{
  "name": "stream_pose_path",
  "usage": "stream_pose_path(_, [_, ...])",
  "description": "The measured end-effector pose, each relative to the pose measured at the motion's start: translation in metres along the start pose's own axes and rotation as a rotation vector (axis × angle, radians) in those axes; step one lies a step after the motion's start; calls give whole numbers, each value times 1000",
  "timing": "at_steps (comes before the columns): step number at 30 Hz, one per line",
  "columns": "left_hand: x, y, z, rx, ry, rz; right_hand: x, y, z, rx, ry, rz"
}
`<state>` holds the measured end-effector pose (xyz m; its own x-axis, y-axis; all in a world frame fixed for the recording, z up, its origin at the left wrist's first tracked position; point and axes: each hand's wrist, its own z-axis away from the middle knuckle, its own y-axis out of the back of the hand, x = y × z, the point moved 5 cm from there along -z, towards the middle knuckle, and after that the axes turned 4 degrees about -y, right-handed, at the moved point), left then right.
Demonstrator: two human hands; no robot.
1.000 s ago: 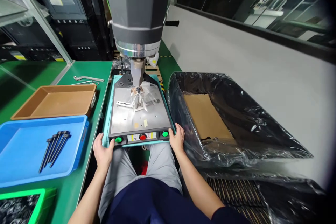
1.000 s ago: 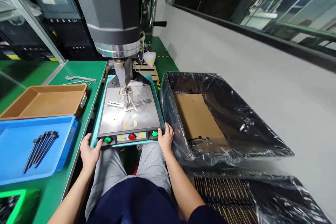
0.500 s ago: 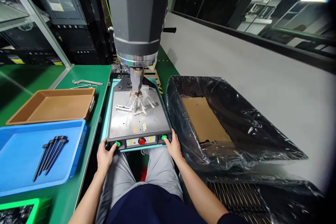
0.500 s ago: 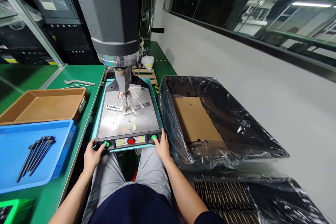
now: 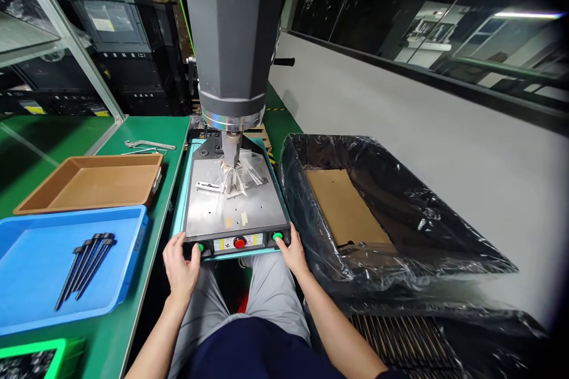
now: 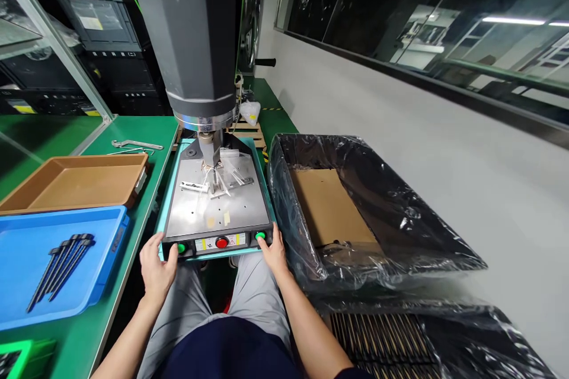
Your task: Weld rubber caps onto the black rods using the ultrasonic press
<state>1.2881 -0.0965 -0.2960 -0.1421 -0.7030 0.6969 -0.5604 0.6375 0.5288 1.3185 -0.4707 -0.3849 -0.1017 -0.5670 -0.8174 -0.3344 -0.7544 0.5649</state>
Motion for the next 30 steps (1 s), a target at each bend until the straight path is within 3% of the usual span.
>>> stream_pose_path(3, [24, -24, -6, -214, 21, 264, -1, 2, -2, 1, -14, -24])
stream_pose_path(7, [40, -76, -11, -456, 366, 686, -18, 12, -4, 68, -38, -26])
stream_pose_path(10, [51, -107, -22, -467, 545, 930, -52, 22, 1, 226, 54, -73])
stream_pose_path(13, [52, -122, -39, -371, 682, 1024, -86, 8, 7, 140, 100, -258])
stream_pose_path(16, [48, -122, -60, -241, 739, 1073, -111, -27, 10, -117, 70, -417])
stream_pose_path(20, [50, -105, -86, -83, 599, 1135, -139, -76, 7, -411, 69, -498])
stream_pose_path(23, [61, -90, -96, -24, 538, 1231, -165, -105, 1, -559, 118, -446])
stream_pose_path(26, [79, -80, -100, -57, 561, 1306, -196, -124, -8, -587, 231, -273])
stream_pose_path(30, [94, -72, -105, -99, 594, 1359, -225, -135, -34, -435, 233, -122])
